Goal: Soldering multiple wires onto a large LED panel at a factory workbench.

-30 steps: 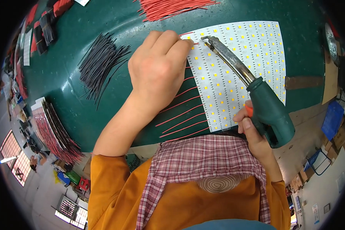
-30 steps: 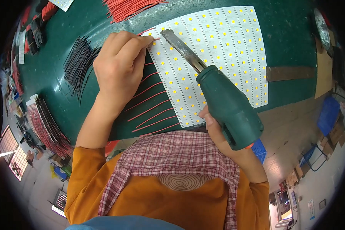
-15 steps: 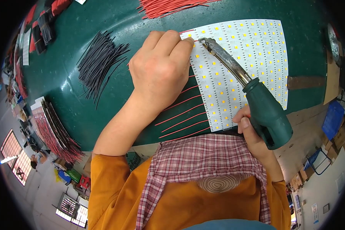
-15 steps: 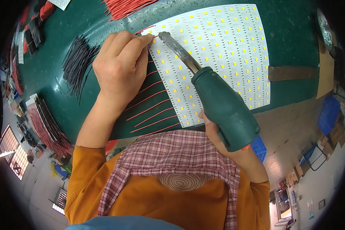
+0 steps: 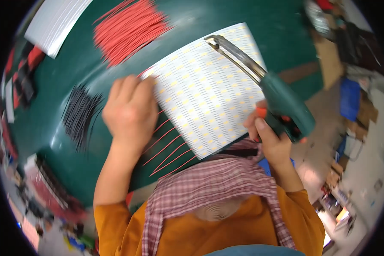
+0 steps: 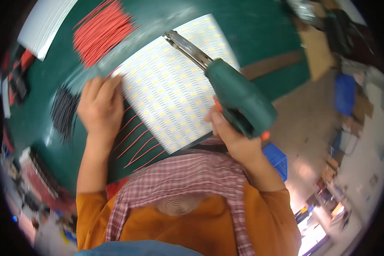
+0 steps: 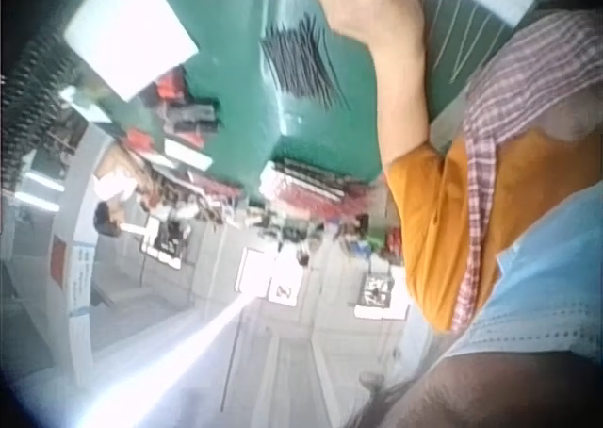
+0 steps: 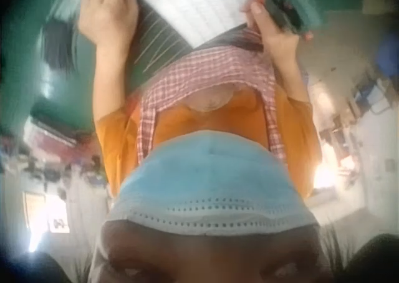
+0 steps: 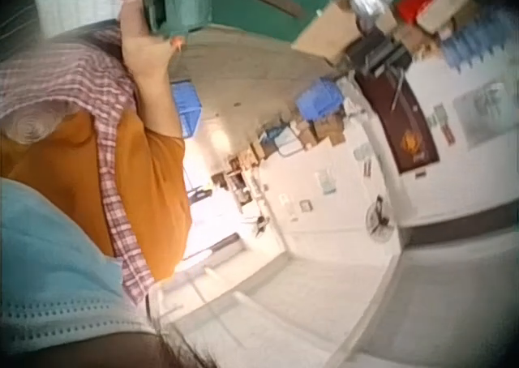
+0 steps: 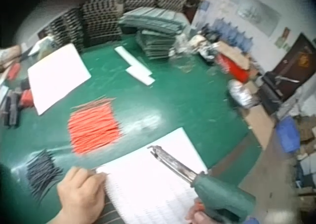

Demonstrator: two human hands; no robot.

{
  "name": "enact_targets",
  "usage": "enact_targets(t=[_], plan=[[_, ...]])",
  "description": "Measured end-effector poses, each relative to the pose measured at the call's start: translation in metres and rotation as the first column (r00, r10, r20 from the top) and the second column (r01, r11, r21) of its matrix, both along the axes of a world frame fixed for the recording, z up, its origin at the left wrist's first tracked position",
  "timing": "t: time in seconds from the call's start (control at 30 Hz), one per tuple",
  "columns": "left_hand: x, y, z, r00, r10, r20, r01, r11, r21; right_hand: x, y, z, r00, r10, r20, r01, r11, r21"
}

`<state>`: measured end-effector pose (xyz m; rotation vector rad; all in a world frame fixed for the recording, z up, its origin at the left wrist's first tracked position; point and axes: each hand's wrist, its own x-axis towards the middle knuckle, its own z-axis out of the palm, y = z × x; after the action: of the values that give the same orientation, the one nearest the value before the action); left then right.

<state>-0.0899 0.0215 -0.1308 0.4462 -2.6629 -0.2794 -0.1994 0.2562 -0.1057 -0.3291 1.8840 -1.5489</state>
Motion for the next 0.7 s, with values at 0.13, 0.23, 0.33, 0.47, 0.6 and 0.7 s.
enact_targets(t=[0.13,0.23,0.33,0.47,0.6,0.7], plan=[[0.002,0.002,-0.004,1.0,0.02,0.017,-0.019,0.999,-0.028,-0.05,0.017,0.004,0.914,-0.343,-0.217,0.321,0.938,-0.132],[-0.005,0.003,-0.001,1.0,-0.016,-0.004,0.016,0.999,-0.032,-0.112,0.037,0.01,0.731,-0.451,-0.511,0.389,0.892,-0.231],[0.004,-0.001,-0.004,0.999,0.012,0.049,-0.01,0.999,-0.035,-0.179,0.043,-0.013,0.552,-0.48,-0.682,0.42,0.866,-0.27],[0.009,-0.008,-0.006,0.993,-0.115,0.009,0.114,0.993,0.023,-0.227,0.087,-0.029,0.696,-0.597,-0.398,0.663,0.748,0.038],[0.055,-0.06,0.014,0.972,0.165,-0.168,-0.191,0.969,-0.156,-0.147,0.067,-0.012,0.736,-0.388,-0.554,0.307,0.921,-0.238],[0.107,-0.106,0.015,0.891,0.451,-0.055,-0.454,0.888,-0.066,-0.116,0.059,-0.025,0.789,-0.313,-0.529,0.256,0.95,-0.181]])
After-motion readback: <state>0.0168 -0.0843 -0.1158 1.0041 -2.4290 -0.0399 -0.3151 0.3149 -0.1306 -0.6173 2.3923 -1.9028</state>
